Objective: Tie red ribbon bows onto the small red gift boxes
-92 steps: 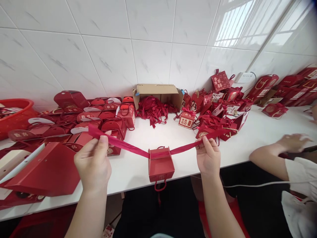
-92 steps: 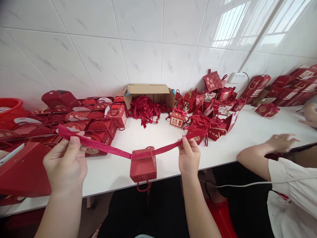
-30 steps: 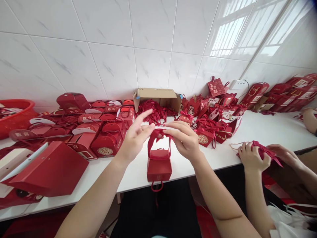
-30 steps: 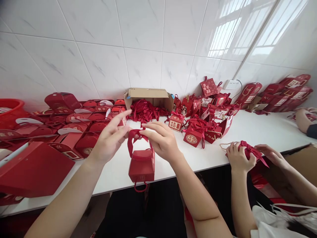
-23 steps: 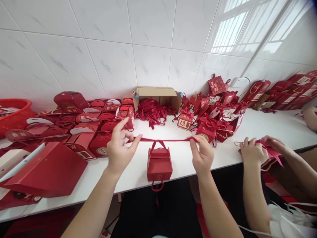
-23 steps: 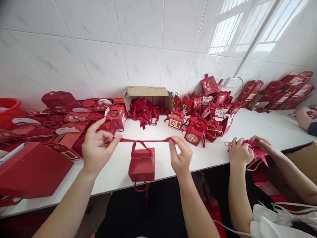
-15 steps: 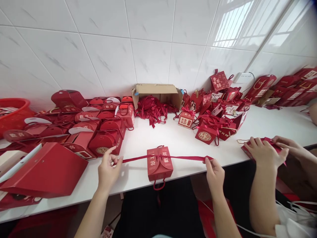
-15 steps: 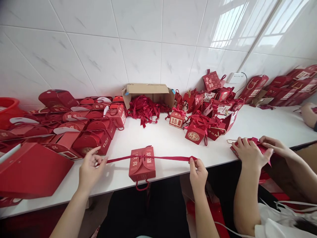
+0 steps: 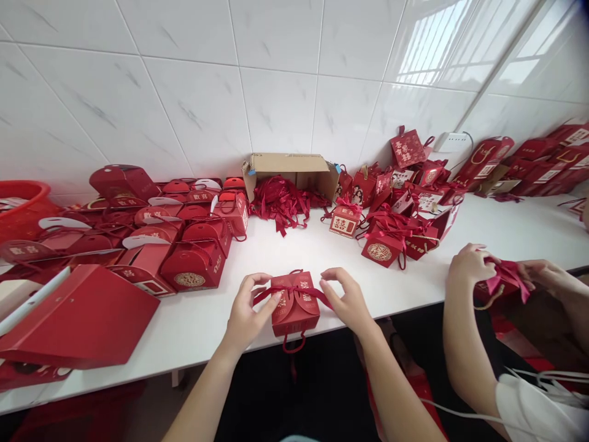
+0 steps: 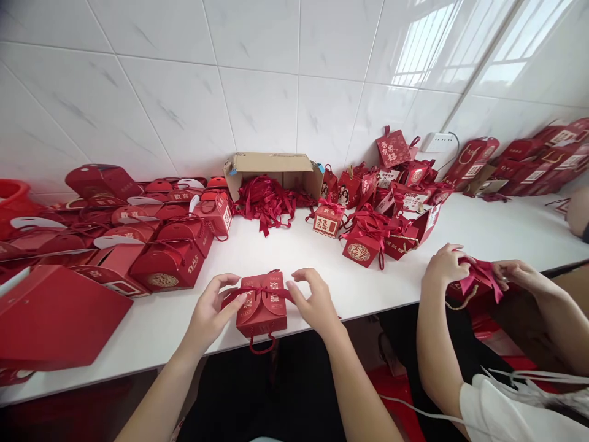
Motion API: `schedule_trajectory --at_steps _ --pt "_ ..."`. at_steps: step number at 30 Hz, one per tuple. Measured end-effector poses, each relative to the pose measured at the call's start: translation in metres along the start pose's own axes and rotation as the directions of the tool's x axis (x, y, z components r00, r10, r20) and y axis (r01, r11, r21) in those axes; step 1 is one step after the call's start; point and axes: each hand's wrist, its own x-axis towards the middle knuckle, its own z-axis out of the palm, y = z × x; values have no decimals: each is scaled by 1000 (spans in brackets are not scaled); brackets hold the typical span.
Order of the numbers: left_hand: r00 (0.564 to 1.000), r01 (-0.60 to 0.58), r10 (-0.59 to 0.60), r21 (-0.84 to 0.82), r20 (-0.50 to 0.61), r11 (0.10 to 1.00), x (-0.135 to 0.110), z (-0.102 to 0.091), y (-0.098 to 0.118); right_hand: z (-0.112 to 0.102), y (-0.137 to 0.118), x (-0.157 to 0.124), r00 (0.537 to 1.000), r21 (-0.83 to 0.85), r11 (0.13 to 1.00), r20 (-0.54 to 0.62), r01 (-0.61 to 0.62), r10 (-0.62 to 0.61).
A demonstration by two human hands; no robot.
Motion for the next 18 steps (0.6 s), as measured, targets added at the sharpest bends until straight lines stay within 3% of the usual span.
schedule_trajectory --at_steps 4,7,13,16,18 --pt "999 3 -4 36 33 999 0 8 1 15 1 2 966 197 955 177 -223 190" --pt "998 27 -30 55 50 998 2 6 -1 20 6 3 928 256 908 266 -331 263" --pt "980 148 -167 164 107 975 8 -5 0 13 6 7 869 144 916 398 -375 293" --pt "949 179 -239 272 205 945 9 -9 1 7 4 10 845 179 904 462 -387 270" --pt "954 160 -238 359 185 920 7 -9 2 4 1 11 846 229 892 471 -391 250"
